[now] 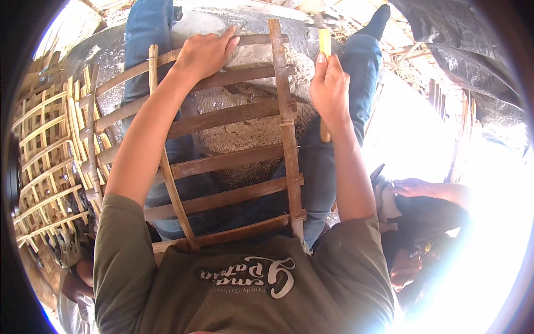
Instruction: The person sits on the ground and uses a wooden mallet to tap bamboo strips into a woven frame. They then use a curved knife to shave and trim the bamboo strips while continuing to assemble the lattice structure.
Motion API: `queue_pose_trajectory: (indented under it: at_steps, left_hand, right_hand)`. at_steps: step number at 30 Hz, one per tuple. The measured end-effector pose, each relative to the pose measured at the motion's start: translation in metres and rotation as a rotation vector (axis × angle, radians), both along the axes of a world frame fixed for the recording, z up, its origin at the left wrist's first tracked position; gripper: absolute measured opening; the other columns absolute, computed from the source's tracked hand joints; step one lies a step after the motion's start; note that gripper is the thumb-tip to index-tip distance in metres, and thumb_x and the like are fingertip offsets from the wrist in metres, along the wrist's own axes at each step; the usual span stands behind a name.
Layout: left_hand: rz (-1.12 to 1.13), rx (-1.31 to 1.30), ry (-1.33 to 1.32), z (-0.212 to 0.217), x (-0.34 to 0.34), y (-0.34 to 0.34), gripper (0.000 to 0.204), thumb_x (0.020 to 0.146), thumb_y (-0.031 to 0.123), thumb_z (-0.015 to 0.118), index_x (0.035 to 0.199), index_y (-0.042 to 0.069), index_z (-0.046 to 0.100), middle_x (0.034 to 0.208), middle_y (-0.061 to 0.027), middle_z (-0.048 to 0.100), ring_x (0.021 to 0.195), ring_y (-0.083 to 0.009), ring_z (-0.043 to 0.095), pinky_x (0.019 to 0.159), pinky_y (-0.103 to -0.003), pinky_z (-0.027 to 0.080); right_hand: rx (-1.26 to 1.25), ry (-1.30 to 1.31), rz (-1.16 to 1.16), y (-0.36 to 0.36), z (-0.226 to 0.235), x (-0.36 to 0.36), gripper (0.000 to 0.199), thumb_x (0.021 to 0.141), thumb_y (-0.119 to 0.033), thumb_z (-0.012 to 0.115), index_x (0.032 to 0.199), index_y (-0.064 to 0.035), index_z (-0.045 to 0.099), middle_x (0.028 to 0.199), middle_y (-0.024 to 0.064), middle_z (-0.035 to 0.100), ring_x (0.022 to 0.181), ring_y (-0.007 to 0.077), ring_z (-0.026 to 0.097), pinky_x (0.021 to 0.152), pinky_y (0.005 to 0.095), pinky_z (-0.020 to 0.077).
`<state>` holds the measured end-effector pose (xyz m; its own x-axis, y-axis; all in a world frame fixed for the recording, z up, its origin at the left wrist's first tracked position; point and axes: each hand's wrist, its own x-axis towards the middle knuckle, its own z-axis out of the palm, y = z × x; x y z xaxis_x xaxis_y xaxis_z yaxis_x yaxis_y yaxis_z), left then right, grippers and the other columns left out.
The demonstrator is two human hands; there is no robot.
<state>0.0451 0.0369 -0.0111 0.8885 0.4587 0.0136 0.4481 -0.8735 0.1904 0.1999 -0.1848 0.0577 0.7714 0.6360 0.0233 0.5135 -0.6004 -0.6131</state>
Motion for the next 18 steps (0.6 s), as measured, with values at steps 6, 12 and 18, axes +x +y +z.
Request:
queue_pose_trajectory:
  at_steps: [6, 12, 18]
  left_hand:
    - [0.009, -0.038, 0.015, 0.008, 0.001, -0.002, 0.048, 0.108, 0.039, 0.031, 0.142, 0.012, 0.051, 0.080, -0.0159, 0.071, 0.079, -0.0360, 0.071, 0.077, -0.048, 0.058]
    - [0.018, -0.025, 0.021, 0.005, 0.000, -0.001, 0.048, 0.108, 0.039, 0.031, 0.142, 0.012, 0.051, 0.080, -0.0158, 0.071, 0.079, -0.0362, 0.071, 0.078, -0.049, 0.058]
    - [-0.004, 0.005, -0.032, 0.003, 0.000, 0.001, 0.048, 0.108, 0.040, 0.031, 0.142, 0.012, 0.051, 0.081, -0.0161, 0.071, 0.078, -0.0367, 0.071, 0.077, -0.048, 0.058]
  right_hand:
    - [-0.109, -0.064, 0.111, 0.004, -0.005, 0.014, 0.033, 0.105, -0.027, 0.045, 0.098, 0.0028, 0.058, 0.078, 0.0310, 0.064, 0.077, 0.0487, 0.065, 0.069, 0.0532, 0.0502]
    - [-0.250, 0.038, 0.103, 0.014, -0.013, 0.013, 0.036, 0.106, -0.027, 0.044, 0.094, 0.0043, 0.056, 0.072, 0.0257, 0.063, 0.064, 0.0427, 0.064, 0.059, 0.0469, 0.0484]
    - [-0.112, -0.110, 0.141, 0.006, -0.018, 0.014, 0.036, 0.106, -0.028, 0.044, 0.095, 0.0035, 0.057, 0.073, 0.0237, 0.064, 0.066, 0.0415, 0.065, 0.061, 0.0466, 0.0502]
